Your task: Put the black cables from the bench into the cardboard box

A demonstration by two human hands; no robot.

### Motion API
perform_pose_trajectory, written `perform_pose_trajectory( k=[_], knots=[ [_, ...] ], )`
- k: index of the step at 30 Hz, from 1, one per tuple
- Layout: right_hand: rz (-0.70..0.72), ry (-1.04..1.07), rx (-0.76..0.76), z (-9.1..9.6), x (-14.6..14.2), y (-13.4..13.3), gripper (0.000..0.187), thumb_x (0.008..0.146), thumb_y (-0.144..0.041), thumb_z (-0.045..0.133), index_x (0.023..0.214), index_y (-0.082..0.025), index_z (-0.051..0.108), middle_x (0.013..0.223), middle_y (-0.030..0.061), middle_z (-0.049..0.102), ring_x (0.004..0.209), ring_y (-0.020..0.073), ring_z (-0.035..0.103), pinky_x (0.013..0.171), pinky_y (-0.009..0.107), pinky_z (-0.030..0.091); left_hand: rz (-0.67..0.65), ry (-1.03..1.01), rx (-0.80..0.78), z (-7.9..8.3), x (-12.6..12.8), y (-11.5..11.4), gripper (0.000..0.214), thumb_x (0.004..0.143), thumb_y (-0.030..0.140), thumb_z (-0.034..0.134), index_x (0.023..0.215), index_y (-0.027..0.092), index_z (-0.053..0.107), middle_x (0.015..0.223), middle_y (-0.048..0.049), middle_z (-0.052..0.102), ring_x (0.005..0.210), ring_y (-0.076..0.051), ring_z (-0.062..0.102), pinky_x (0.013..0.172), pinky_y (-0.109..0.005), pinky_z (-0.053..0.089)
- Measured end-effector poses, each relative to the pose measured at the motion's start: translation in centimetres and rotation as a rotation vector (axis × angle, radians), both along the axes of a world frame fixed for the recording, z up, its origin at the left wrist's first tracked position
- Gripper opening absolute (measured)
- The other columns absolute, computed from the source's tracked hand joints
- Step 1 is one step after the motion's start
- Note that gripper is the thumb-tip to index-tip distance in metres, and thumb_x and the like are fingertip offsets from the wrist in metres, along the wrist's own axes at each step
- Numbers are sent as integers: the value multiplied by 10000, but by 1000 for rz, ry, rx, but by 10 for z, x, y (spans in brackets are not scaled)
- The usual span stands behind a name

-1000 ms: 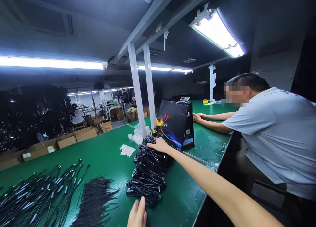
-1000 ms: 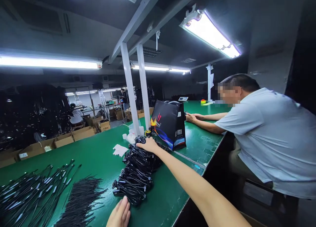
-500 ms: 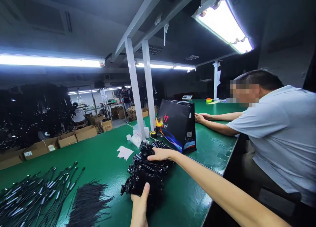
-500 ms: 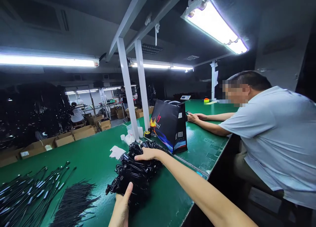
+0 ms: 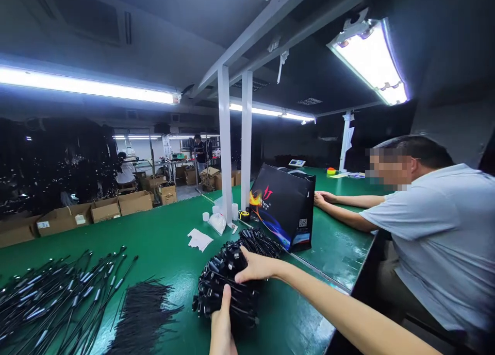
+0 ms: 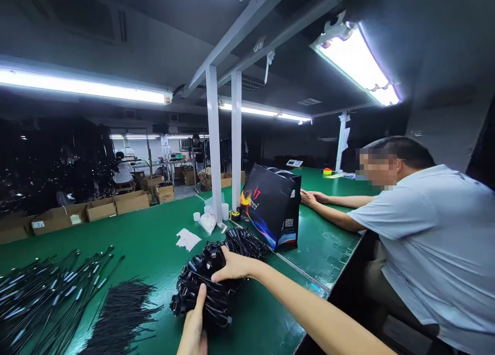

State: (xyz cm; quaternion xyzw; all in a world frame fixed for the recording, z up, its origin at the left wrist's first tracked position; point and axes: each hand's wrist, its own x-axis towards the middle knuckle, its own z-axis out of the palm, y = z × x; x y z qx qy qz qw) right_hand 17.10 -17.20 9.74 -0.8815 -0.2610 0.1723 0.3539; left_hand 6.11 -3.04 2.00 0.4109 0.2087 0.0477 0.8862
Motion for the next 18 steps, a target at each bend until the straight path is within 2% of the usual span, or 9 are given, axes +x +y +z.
perform_pose_trajectory(
  k=[2,6,8,10,13,16,18],
  knots=[
    [-24,3,-46,-1,-13,5,1135,519,-515,856,1418,-114,292,1248,168,584,1153,333,549,1019,471,405,-46,-21,-81,-4,-3,3,435,805,359,657,1139,84,610,1219,-170,678,1188,-282,590,1085,-430,411],
    [-72,-17,-107,-4,-22,13,1301,407,-524,881,1443,-79,231,1308,254,505,1218,439,465,1042,530,329,-15,8,-201,-14,-4,3,323,855,249,585,1133,85,592,1228,-165,674,1248,-258,540,1110,-394,384],
    [-56,25,-109,-4,-15,14,1301,398,-513,884,1443,-95,232,1300,235,520,1218,420,475,1052,509,329,-6,0,-243,-16,-7,2,250,856,255,584,1057,111,627,1191,-143,698,1251,-246,538,1108,-374,388],
    [-28,98,-91,-2,-5,14,1224,422,-523,869,1415,-110,284,1272,188,556,1197,369,512,1048,467,364,-13,-16,-270,-15,-11,2,235,833,280,623,1005,124,654,1173,-125,710,1236,-248,551,1105,-368,392],
    [-7,172,-36,1,2,15,1093,459,-526,848,1352,-121,365,1277,143,558,1209,317,511,1051,431,385,-22,-55,-295,-11,-17,2,344,794,300,677,1075,105,640,1172,-125,710,1227,-253,557,1118,-371,369],
    [-14,176,18,1,-14,20,1104,441,-458,879,1354,-128,352,1283,138,549,1236,315,478,1085,449,343,-32,-136,-331,-5,-24,4,439,799,293,668,1181,95,581,1201,-138,689,1227,-244,555,1106,-363,379],
    [-6,193,63,-2,-35,24,1118,438,-434,890,1364,-132,342,1282,136,551,1246,315,469,1092,447,336,-14,-150,-352,-3,-31,8,484,811,297,647,1250,135,523,1298,-123,629,1240,-234,542,1087,-355,402]
  ],
)
